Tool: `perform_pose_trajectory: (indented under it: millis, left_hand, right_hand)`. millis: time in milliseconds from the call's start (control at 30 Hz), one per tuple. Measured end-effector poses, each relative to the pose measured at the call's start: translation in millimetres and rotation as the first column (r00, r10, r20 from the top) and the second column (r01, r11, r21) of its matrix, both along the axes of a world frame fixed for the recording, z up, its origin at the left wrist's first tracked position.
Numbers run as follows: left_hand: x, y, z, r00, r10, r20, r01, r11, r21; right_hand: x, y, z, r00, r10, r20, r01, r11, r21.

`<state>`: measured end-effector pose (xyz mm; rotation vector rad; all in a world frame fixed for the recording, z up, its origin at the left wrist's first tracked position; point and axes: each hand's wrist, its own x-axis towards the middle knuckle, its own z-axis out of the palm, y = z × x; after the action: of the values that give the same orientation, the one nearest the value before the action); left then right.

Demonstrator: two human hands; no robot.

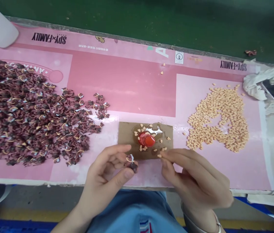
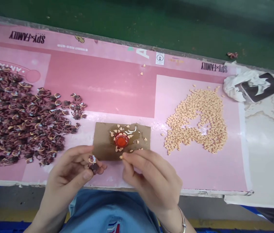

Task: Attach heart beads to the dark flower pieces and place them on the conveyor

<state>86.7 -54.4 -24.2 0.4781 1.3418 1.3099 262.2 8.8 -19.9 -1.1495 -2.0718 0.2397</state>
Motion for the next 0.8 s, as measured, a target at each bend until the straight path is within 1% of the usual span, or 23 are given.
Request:
perform_pose_trajectory:
  millis: [100, 200, 367, 467, 533, 567, 633, 700, 767, 800]
  left_hand:
    - [4.1, 3.6, 6.7, 0.988, -0.007, 0.153, 0.024, 0.994, -0.109]
    - [6.1, 6.3, 9.6, 0.978, -0.01, 0.21, 0.039, 0.99, -0.138]
    - [5.7, 8.5, 5.7, 0.962, -0.011, 0.274, 0.041, 0.994, -0.104]
    - [1.2, 8.3, -1.2, 0.952, -0.096, 0.289, 0.103, 0.995, -0.007]
    - [-0.6, 6.1, -5.6, 0.964, -0.131, 0.231, 0.122, 0.991, 0.053]
    - [-0.4, 4.5, -7.2, 0.975, -0.119, 0.185, 0.108, 0.991, 0.073]
    - [2.4, 1.8, -8.5, 0.997, -0.035, 0.075, 0.026, 0.993, 0.116]
    - [6.9, 1.7, -7.7, 0.997, 0.059, -0.04, -0.051, 0.983, 0.176]
    - [11.0, 5.3, -6.0, 0.983, 0.118, -0.144, -0.08, 0.966, 0.247]
    - [12.5, 8.0, -5.4, 0.974, 0.126, -0.189, -0.07, 0.958, 0.28]
  right_hand:
    - [-7.6, -6.4, 8.4, 0.995, 0.069, -0.078, -0.072, 0.997, -0.038]
    - [-13.8, -8.9, 10.4, 0.987, 0.109, -0.119, -0.115, 0.992, -0.046]
    - [-13.1, -9.2, 10.6, 0.983, 0.179, -0.025, -0.181, 0.981, -0.072]
    - [-10.5, -12.1, 12.1, 0.982, 0.181, 0.049, -0.178, 0.982, -0.059]
    - [-10.6, -15.7, 13.2, 0.978, 0.174, 0.117, -0.171, 0.985, -0.03]
    - [-11.5, -17.8, 13.8, 0.974, 0.17, 0.149, -0.171, 0.985, -0.004]
    - [-14.8, -22.0, 14.6, 0.968, 0.151, 0.199, -0.161, 0.986, 0.035]
    - [-18.9, -25.1, 14.9, 0.968, 0.111, 0.226, -0.129, 0.99, 0.065]
    - [-21.9, -26.6, 14.1, 0.968, 0.082, 0.236, -0.104, 0.991, 0.085]
    - [-22.5, -26.7, 13.2, 0.97, 0.075, 0.231, -0.099, 0.99, 0.096]
